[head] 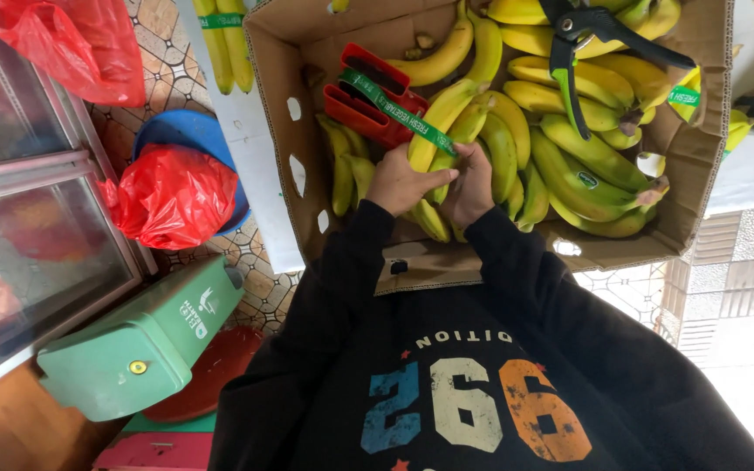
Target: Taping bunches of bananas using a manual tape dispenser to secure them for sale.
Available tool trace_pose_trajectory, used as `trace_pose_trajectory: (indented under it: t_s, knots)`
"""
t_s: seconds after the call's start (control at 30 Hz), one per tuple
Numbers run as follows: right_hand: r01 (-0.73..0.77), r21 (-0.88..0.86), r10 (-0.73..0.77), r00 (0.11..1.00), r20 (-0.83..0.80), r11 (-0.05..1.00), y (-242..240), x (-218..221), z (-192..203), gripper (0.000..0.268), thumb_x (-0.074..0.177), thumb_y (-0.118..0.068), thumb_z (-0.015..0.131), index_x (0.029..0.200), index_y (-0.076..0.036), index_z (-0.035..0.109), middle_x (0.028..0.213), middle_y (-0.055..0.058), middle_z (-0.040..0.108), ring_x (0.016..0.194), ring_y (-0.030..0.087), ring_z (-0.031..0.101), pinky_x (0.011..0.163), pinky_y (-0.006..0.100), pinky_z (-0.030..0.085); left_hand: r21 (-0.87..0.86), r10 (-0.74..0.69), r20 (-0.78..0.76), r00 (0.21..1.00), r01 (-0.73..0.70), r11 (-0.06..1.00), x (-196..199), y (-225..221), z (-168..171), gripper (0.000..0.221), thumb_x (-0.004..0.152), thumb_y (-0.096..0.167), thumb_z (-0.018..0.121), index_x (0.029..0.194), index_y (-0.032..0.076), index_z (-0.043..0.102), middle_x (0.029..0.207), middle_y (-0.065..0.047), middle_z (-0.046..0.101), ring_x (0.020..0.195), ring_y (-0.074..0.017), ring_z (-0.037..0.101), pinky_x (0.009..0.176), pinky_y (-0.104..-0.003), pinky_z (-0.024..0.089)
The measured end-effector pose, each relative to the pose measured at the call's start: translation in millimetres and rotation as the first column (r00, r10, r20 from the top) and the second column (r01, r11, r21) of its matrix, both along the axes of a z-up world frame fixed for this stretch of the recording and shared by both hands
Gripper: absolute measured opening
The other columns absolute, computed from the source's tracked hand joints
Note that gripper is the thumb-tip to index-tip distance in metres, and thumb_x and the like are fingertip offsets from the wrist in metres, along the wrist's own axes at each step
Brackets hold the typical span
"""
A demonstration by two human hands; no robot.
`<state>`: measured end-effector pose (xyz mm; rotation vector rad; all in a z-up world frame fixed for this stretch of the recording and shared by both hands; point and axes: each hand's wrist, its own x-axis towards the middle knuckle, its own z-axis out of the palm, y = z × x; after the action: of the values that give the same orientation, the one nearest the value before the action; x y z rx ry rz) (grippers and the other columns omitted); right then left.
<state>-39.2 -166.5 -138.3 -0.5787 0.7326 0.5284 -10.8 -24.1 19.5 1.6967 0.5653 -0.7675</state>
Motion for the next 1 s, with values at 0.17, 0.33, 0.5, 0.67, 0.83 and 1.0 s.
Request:
trace_pose_trajectory:
  t_s: [0.17, 0.33, 0.5, 0.67, 0.83, 1.0]
  knots:
    - [-0.067, -0.318, 0.173, 0.933, 0.316, 0.946, -5.7, 19.2, 75.1, 0.056, 0.102, -0.026, 0.060, 0.153, -0.014, 0.041, 0.146, 0.012, 0.054, 0.130, 0.031, 0.058, 0.110, 0.051, 0.051, -0.047, 0.043, 0.020, 0.999, -0.042, 0.998, -2.3, -3.6, 2.6, 0.049, 0.071, 0.037, 0.089, 0.100, 0.004, 0.067, 0.090, -0.009, 0.072, 0.091, -0.0235, 0.072, 0.079, -0.037, 0.059]
    - [-0.158, -0.624, 0.460, 0.813, 0.357, 0.765, -21.8, 35.9, 112.9, 0.045, 0.103, -0.017, 0.069, 0.143, -0.011, 0.050, 0.128, 0.009, 0.062, 0.121, 0.025, 0.060, 0.101, 0.048, 0.056, -0.145, 0.078, 0.027, 0.997, -0.073, 0.987, -9.5, -6.8, -8.2, 0.048, 0.070, 0.036, 0.092, 0.095, 0.002, 0.069, 0.085, -0.008, 0.072, 0.085, -0.0225, 0.070, 0.074, -0.035, 0.058]
    - [-0.250, -0.674, 0.555, 0.783, 0.282, 0.695, -32.5, 39.4, 114.5, 0.062, 0.103, -0.023, 0.073, 0.154, -0.011, 0.038, 0.121, 0.012, 0.063, 0.109, 0.022, 0.063, 0.084, 0.041, 0.063, -0.180, 0.088, -0.055, 0.995, -0.097, 0.979, -2.4, -12.0, -11.4, 0.041, 0.072, 0.028, 0.089, 0.096, 0.000, 0.069, 0.084, -0.009, 0.073, 0.078, -0.0220, 0.072, 0.061, -0.034, 0.061]
    - [-0.251, -0.664, 0.556, 0.776, 0.297, 0.705, -32.6, 41.1, 101.2, 0.066, 0.094, -0.015, 0.082, 0.148, -0.010, 0.044, 0.121, 0.014, 0.066, 0.108, 0.023, 0.065, 0.080, 0.041, 0.065, -0.206, 0.088, -0.082, 0.993, -0.104, 0.973, -3.6, -11.5, -23.7, 0.043, 0.070, 0.028, 0.092, 0.096, 0.002, 0.069, 0.082, -0.010, 0.075, 0.073, -0.0211, 0.074, 0.058, -0.031, 0.064]
    - [-0.337, -0.580, 0.512, 0.843, 0.164, 0.742, -27.9, 48.1, 115.1, 0.047, 0.081, -0.008, 0.089, 0.120, -0.007, 0.062, 0.104, 0.007, 0.070, 0.097, 0.020, 0.071, 0.065, 0.035, 0.065, -0.241, 0.096, -0.140, 0.985, -0.128, 0.962, -15.0, -14.8, -40.6, 0.052, 0.069, 0.027, 0.094, 0.102, -0.003, 0.066, 0.086, -0.012, 0.073, 0.077, -0.0228, 0.073, 0.059, -0.031, 0.065]
    - [-0.352, -0.506, 0.461, 0.881, 0.104, 0.788, -34.6, 48.3, 93.5, 0.043, 0.084, -0.016, 0.090, 0.117, -0.006, 0.064, 0.104, 0.007, 0.067, 0.095, 0.023, 0.072, 0.065, 0.043, 0.066, -0.203, 0.070, -0.087, 0.994, -0.087, 0.975, -11.6, -14.5, -45.3, 0.049, 0.069, 0.026, 0.093, 0.100, -0.002, 0.066, 0.085, -0.012, 0.072, 0.078, -0.0244, 0.074, 0.058, -0.032, 0.065]
